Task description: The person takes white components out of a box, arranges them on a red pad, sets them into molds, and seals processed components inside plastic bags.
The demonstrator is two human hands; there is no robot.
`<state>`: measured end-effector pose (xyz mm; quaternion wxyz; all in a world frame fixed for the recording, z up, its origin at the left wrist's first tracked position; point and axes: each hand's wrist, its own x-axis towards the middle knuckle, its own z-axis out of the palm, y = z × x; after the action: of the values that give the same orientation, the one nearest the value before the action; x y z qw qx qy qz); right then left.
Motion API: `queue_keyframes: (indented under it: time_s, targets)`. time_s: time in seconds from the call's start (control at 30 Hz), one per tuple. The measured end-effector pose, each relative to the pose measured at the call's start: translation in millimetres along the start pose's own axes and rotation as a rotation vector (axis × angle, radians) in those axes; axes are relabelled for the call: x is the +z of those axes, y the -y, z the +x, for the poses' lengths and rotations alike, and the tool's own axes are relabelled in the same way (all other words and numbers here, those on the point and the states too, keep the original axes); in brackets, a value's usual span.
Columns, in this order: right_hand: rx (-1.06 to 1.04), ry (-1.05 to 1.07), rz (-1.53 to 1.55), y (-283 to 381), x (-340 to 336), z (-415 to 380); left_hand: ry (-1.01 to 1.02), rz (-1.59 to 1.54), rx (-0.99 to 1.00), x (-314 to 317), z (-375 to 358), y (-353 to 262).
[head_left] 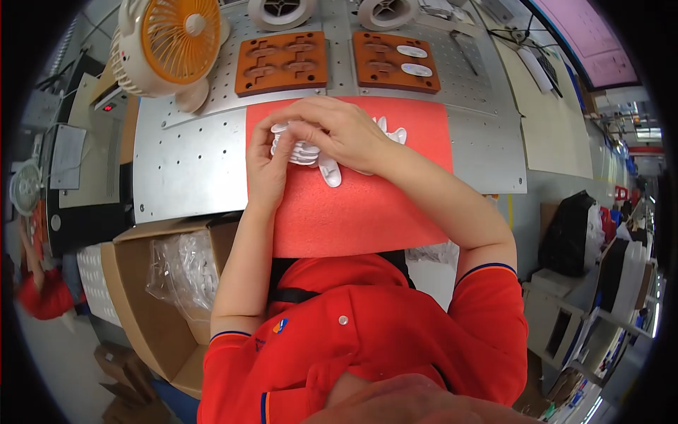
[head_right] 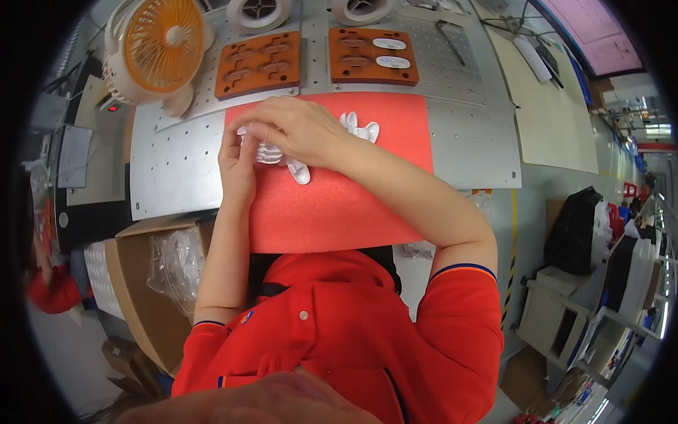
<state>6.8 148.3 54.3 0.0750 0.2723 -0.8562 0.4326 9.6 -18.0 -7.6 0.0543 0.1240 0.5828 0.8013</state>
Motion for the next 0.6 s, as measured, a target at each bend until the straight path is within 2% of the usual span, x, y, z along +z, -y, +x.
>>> queue_keyframes:
  time_s: [0.13,0.2,0.23,0.27,0.3,0.37,0.4,0.47,0.6]
  targets:
    - [0.087,-0.149,-0.027,-11.7,-24.4,-9.7,-0.037,0.004,-0.035,-2.4,0.6,1.7]
    - [0.369,-0.155,-0.324,-39.3,-62.8,-12.4,-0.035,0.013,-0.026,-2.1,0.2,1.8]
    - [0.394,-0.16,-0.361,-54.2,-83.5,-17.1,-0.037,0.026,-0.026,-1.5,0.0,0.9]
    - [0.491,-0.149,-0.557,-62.8,-101.3,-23.5,-0.04,0.039,-0.025,-0.9,0.4,0.4]
    - [0.49,-0.149,-0.559,-74.2,-117.0,-30.9,-0.04,0.037,-0.024,-0.5,0.7,0.6]
    - [0.556,0.078,-0.822,-95.1,-136.9,-41.3,-0.036,0.018,-0.027,-0.1,0.8,1.2]
    - [0.558,0.077,-0.821,-98.6,-139.4,-40.2,-0.034,0.019,-0.028,0.2,1.0,0.8]
    - [0.417,0.119,-0.848,-103.2,-143.6,-37.6,-0.034,0.034,-0.037,1.3,0.9,-0.8]
    - [0.335,0.195,-0.926,-104.5,-148.6,-18.7,-0.038,0.05,-0.027,1.8,0.9,-0.7]
